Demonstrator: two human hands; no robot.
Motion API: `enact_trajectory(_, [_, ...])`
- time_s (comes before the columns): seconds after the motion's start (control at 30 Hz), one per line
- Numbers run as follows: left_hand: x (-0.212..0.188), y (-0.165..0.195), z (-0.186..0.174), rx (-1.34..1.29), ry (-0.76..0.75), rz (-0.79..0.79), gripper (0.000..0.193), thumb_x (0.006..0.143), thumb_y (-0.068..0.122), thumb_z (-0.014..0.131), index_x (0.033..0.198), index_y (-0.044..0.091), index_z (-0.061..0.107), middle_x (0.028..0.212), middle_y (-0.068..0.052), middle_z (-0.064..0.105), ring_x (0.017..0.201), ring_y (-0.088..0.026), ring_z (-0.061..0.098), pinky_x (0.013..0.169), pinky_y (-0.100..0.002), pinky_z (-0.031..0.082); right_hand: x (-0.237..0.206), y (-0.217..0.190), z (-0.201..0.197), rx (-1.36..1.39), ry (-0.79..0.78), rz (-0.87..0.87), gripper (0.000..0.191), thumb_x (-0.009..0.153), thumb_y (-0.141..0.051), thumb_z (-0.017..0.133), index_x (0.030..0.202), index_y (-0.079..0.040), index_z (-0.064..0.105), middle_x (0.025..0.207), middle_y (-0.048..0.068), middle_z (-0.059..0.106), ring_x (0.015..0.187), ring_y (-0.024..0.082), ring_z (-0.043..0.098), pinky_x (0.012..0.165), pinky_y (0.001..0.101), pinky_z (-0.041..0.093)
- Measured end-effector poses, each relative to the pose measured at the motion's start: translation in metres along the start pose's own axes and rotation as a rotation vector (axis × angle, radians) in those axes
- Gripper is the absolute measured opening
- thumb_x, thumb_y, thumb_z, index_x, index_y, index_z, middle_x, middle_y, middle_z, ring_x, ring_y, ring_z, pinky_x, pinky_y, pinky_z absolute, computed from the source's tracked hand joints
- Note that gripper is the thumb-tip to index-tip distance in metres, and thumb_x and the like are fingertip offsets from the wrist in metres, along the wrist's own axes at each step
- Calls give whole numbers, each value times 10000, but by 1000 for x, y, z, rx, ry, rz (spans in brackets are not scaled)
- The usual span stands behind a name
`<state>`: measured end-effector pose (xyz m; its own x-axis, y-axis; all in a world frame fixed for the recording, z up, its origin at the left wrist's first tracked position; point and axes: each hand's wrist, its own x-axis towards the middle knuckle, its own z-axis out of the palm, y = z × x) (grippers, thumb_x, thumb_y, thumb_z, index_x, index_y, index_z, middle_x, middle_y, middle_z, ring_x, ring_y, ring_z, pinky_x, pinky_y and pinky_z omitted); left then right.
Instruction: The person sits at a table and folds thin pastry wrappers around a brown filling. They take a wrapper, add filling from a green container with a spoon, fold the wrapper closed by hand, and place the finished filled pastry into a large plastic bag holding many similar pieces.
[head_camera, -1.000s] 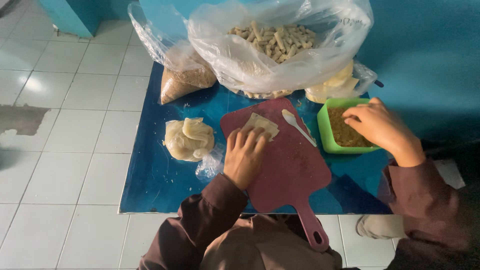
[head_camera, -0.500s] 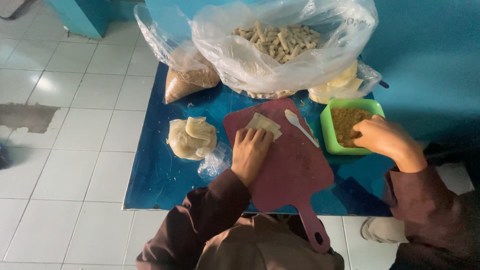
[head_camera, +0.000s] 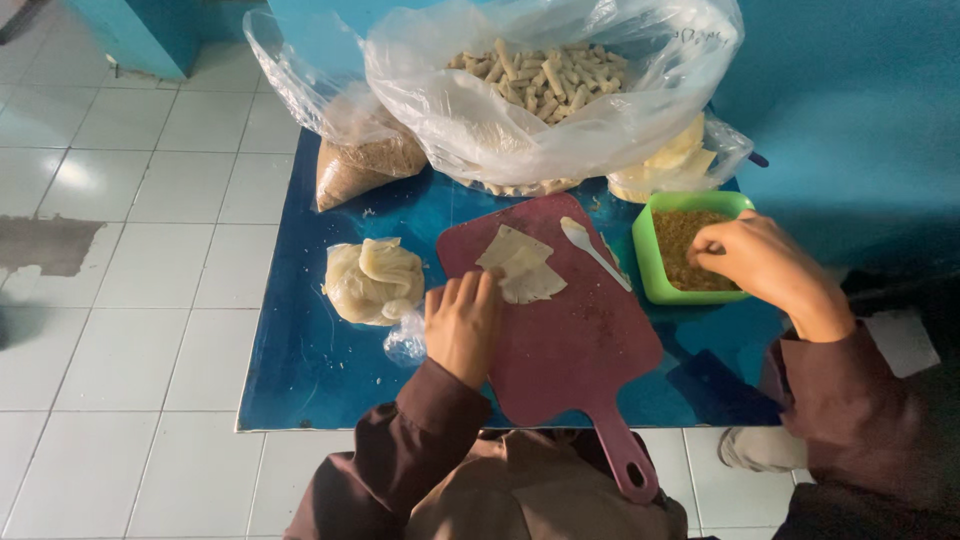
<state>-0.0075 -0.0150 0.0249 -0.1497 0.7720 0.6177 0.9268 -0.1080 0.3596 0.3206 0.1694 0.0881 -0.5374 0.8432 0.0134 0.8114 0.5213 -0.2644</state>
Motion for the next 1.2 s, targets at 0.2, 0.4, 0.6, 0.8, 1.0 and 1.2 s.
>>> enact_trajectory(0.2, [3, -1, 15, 187, 56, -84, 156, 942, 233, 676, 1010, 101, 626, 935, -62, 600, 884, -258, 601, 757, -414, 470, -1, -18, -17, 9, 30, 62, 212, 864, -257, 748, 1000, -99, 790, 914, 130, 729, 915, 288, 694, 806, 416, 539])
enact_trajectory(0.4, [7, -6, 18, 75, 3, -141, 132, 947, 210, 668, 970, 101, 598, 929, -69, 613, 887, -284, 616, 763, -437, 476, 13, -66, -48, -38, 90, -178, 176, 882, -252, 738, 955, -99, 785, 830, 71, 738, 863, 264, 616, 779, 404, 507])
enact_trajectory(0.6, [9, -4, 9, -79, -58, -227, 139, 905, 186, 682, 948, 103, 579, 881, -62, 671, 857, -296, 647, 766, -444, 485, 42, -126, -11, 95, -5, -436, 137, 830, -230, 748, 888, -111, 782, 816, 39, 722, 907, 266, 590, 804, 383, 493])
enact_trajectory(0.8, [9, -4, 6, -172, -40, -209, 160, 926, 159, 659, 1050, 101, 576, 948, -57, 719, 918, -286, 679, 794, -453, 495, 53, -171, 64, 165, -9, -547, 90, 833, -190, 764, 887, -121, 787, 866, 54, 723, 901, 262, 602, 844, 385, 479])
enact_trajectory(1.0, [9, -4, 8, -244, -73, -222, 168, 944, 151, 653, 1073, 88, 566, 943, -78, 709, 875, -312, 690, 777, -453, 505, 39, -158, 77, 216, 196, -627, 179, 795, -178, 782, 968, -134, 798, 952, 16, 727, 928, 278, 579, 881, 414, 473])
enact_trajectory(1.2, [10, 1, 8, -343, -48, -245, 169, 970, 136, 640, 1111, 78, 566, 984, -103, 707, 859, -315, 704, 706, -423, 551, 35, -149, 86, 250, 247, -663, 212, 891, -124, 752, 1096, -75, 773, 1096, 60, 720, 995, 270, 577, 919, 383, 473])
